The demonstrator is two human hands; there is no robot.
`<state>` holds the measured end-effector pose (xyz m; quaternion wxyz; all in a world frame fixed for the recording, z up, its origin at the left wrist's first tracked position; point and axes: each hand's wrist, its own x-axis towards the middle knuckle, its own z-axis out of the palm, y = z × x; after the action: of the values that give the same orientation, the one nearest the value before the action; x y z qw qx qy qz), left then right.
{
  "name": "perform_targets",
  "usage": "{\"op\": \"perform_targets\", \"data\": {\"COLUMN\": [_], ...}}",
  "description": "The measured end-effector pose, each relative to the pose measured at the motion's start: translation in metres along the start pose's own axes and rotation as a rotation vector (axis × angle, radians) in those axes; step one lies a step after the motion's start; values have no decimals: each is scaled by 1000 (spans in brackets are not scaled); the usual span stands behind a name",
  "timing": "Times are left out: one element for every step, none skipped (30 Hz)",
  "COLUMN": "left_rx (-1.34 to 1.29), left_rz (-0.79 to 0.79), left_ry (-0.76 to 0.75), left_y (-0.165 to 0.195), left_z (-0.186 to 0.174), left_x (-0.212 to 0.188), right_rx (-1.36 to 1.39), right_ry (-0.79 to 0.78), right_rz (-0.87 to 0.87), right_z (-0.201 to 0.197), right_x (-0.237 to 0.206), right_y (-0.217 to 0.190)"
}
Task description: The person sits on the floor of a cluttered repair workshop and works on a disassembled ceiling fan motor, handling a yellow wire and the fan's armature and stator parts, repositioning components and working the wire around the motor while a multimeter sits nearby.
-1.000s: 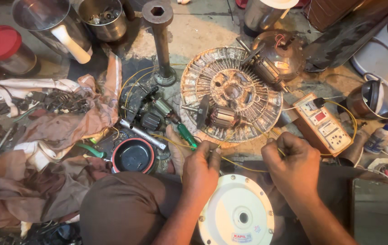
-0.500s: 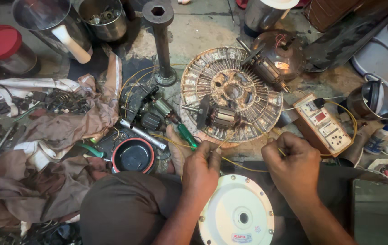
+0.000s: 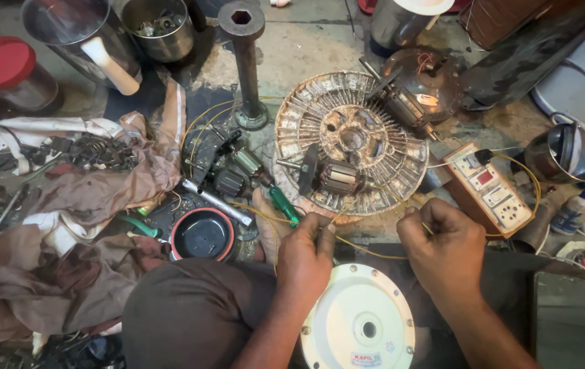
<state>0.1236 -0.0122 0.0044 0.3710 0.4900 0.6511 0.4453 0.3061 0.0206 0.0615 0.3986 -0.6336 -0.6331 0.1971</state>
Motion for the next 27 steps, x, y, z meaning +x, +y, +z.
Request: {"op": "perform_targets", "data": {"left_rx": [-11, -24, -27, -30, -31, -25, -19, -13, -29, -44, -59, -53, -45, -37, -49, -61, -74, -68, -62, -55, -36, -16, 3, -17, -37, -58, -50], "left_rz": [23, 48, 34, 20, 4, -19, -41, -61, -23, 14, 50, 39, 29, 18, -3, -23, -41, -56, -73, -89, -67, -45, -22, -18, -14, -9, 4], "left_ry": [8, 16, 10, 5, -1, -13, -24, -34, -20, -7, 5, 2, 1, -1, -7, -14, -19, -25, -31, -37, -26, -14, -3, -2, -1, 0, 6], "left_y": [0, 0, 0, -1, -1, -1, -1, -1, -1, 0, 0, 0, 1, 1, 2, 3, 3, 4, 4, 4, 4, 4, 3, 3, 2, 2, 1], "left_z": [0, 0, 1, 1, 1, 1, 1, 1, 1, 1, 1, 1, 1, 0, 0, 0, 0, 0, 0, 0, 0, 0, 0, 0, 0, 1, 1], "left_x": [0, 1, 1, 0, -1, -1, -1, 0, 1, 1, 1, 1, 1, 1, 0, 0, 0, 1, 1, 1, 1, 1, 1, 1, 0, 0, 1], "right_rx": [27, 53, 64, 76, 89, 72, 54, 37, 9, -20, -50, -71, -92, -111, -88, -66, -44, -39, -34, -29, -13, 4, 20, 8, -6, -19, -21], "right_ry": [-11, -21, -21, -21, -22, -19, -15, -11, -10, -10, -11, -8, -4, -1, -9, -16, -22, -21, -22, -22, -18, -13, -9, -19, -29, -39, -32], "right_rz": [3, 5, -12, -29, -45, -9, 27, 61, 43, 26, 10, 29, 46, 65, 62, 58, 53, 49, 46, 44, 38, 31, 25, 36, 47, 57, 52], "right_z": [0, 0, 0, 0, 1, 1, 1, 2, 2, 1, 1, 1, 1, 1, 0, 0, -1, -1, -1, 0, 0, 0, 1, 1, 1, 1, 1], "right_x": [0, 0, 0, 0, 1, 1, 1, 1, 1, 2, 2, 2, 2, 3, 3, 3, 4, 4, 4, 4, 4, 5, 5, 5, 5, 6, 6], "right_y": [0, 1, 1, 2, 3, 3, 3, 4, 4, 3, 3, 2, 2, 1, 0, 0, -1, -1, -1, 0, 0, 1, 1, 2, 2, 3, 3]}}
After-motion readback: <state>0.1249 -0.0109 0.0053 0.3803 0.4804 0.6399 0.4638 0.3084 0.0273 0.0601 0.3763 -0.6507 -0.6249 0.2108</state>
